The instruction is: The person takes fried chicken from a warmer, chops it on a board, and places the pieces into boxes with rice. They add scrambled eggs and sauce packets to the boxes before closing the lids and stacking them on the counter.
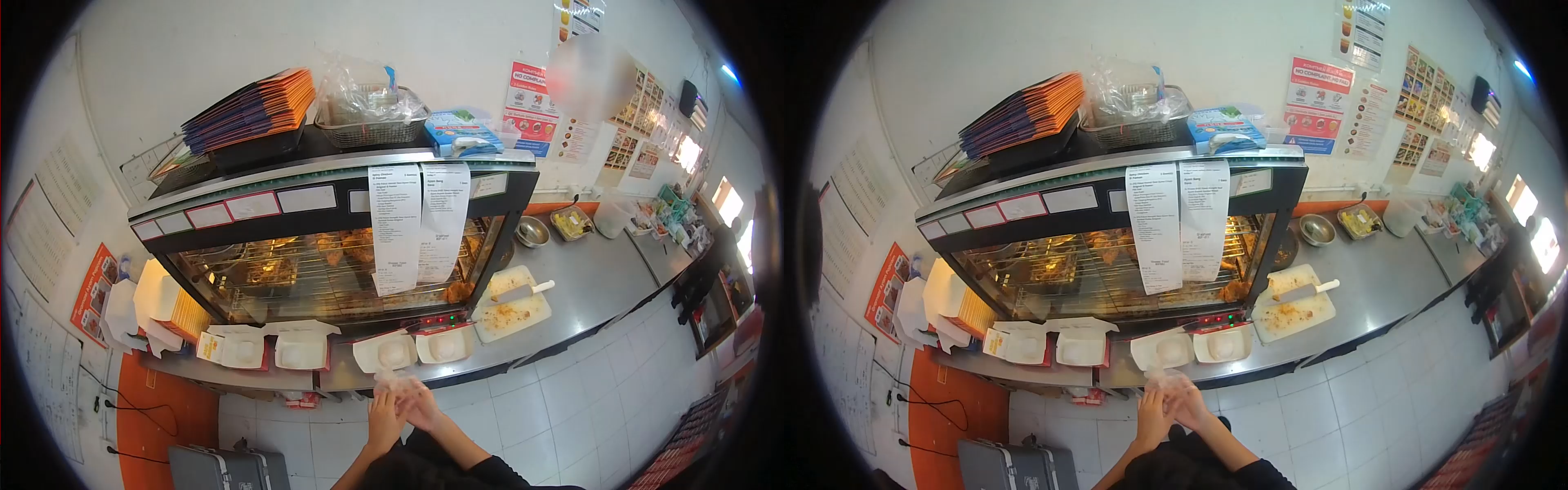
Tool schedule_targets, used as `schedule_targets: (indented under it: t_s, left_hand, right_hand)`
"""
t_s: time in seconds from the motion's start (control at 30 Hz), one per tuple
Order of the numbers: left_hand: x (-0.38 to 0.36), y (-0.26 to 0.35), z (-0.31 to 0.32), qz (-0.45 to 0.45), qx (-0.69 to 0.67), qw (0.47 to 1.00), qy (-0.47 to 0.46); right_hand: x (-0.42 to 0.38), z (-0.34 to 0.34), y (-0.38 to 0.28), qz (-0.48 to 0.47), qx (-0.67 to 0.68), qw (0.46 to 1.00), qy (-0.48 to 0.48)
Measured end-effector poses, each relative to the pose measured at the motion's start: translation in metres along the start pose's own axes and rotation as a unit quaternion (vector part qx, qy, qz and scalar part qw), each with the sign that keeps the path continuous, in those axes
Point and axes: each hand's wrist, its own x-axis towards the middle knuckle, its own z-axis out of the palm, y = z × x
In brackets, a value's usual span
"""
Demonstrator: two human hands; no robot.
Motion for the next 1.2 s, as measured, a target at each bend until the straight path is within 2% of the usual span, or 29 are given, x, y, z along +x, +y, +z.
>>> schedule_targets:
  t_s: [0.07,0.17,0.27,0.33,0.4,0.47,0.57,0.6,0.63,0.7,0.77,0.8,0.87,0.93,1.0,1.03,1.07,1.1,1.13,1.17,1.2]
  left_hand:
    - [0.002,-0.003,0.009,0.002,-0.016,1.000,-0.014]
    - [0.020,0.014,0.018,0.068,-0.033,0.996,0.047]
    - [0.020,0.026,0.040,0.094,-0.061,0.993,-0.043]
    - [0.024,0.043,0.045,0.077,-0.122,0.989,-0.039]
    - [0.023,0.057,0.053,0.072,-0.164,0.983,-0.032]
    - [0.022,0.070,0.071,0.081,-0.191,0.978,-0.014]
    - [0.015,0.107,0.068,0.039,-0.284,0.950,-0.123]
    - [0.017,0.110,0.062,0.005,-0.314,0.937,-0.156]
    - [0.024,0.104,0.062,0.016,-0.313,0.941,-0.129]
    - [0.033,0.090,0.064,0.034,-0.309,0.947,-0.080]
    - [0.046,0.080,0.063,-0.020,-0.303,0.953,0.006]
    - [0.053,0.063,0.071,-0.045,-0.294,0.954,0.036]
    - [0.063,0.054,0.079,-0.065,-0.251,0.961,0.097]
    - [0.080,0.048,0.077,-0.050,-0.179,0.970,0.160]
    - [0.082,0.041,0.087,-0.088,-0.222,0.960,0.144]
    - [0.081,0.035,0.096,-0.107,-0.245,0.954,0.138]
    - [0.072,0.025,0.103,-0.154,-0.279,0.946,0.060]
    - [0.063,0.013,0.114,-0.212,-0.331,0.919,0.036]
    - [0.047,0.004,0.122,-0.278,-0.378,0.883,0.008]
    - [0.034,-0.005,0.131,-0.341,-0.423,0.839,-0.017]
    - [0.023,-0.015,0.140,-0.362,-0.451,0.815,0.037]
  right_hand:
    - [0.002,-0.020,0.005,-0.027,-0.077,0.997,-0.008]
    - [0.007,-0.062,0.019,-0.100,-0.142,0.972,0.156]
    - [0.001,-0.077,-0.009,-0.077,-0.043,0.986,0.142]
    - [-0.018,-0.023,-0.032,-0.083,-0.017,0.995,0.048]
    - [-0.031,-0.004,-0.043,-0.091,-0.008,0.996,0.009]
    - [-0.035,-0.007,-0.059,-0.101,-0.030,0.994,0.020]
    - [-0.022,-0.018,-0.084,-0.182,-0.259,0.939,0.132]
    - [-0.020,0.001,-0.102,-0.235,-0.399,0.871,0.166]
    - [-0.014,0.030,-0.128,-0.283,-0.529,0.777,0.192]
    - [0.010,0.069,-0.167,-0.441,-0.633,0.615,0.162]
    - [0.035,0.108,-0.202,-0.512,-0.675,0.501,0.176]
    - [0.046,0.105,-0.209,-0.464,-0.703,0.493,0.215]
    - [0.073,0.072,-0.215,-0.359,-0.749,0.474,0.293]
    - [0.094,-0.087,-0.175,-0.407,-0.827,0.254,0.293]
    - [0.021,-0.090,-0.139,-0.278,-0.744,0.561,0.235]
    - [-0.010,-0.134,-0.108,-0.273,-0.814,0.483,0.170]
    - [-0.043,-0.121,-0.092,-0.077,-0.741,0.635,0.204]
    - [-0.070,-0.154,-0.066,0.035,-0.675,0.716,0.173]
    - [-0.093,-0.140,-0.058,0.098,-0.592,0.784,0.158]
    - [-0.113,-0.126,-0.055,0.156,-0.501,0.839,0.143]
    - [-0.138,-0.159,-0.038,0.157,-0.625,0.764,0.035]
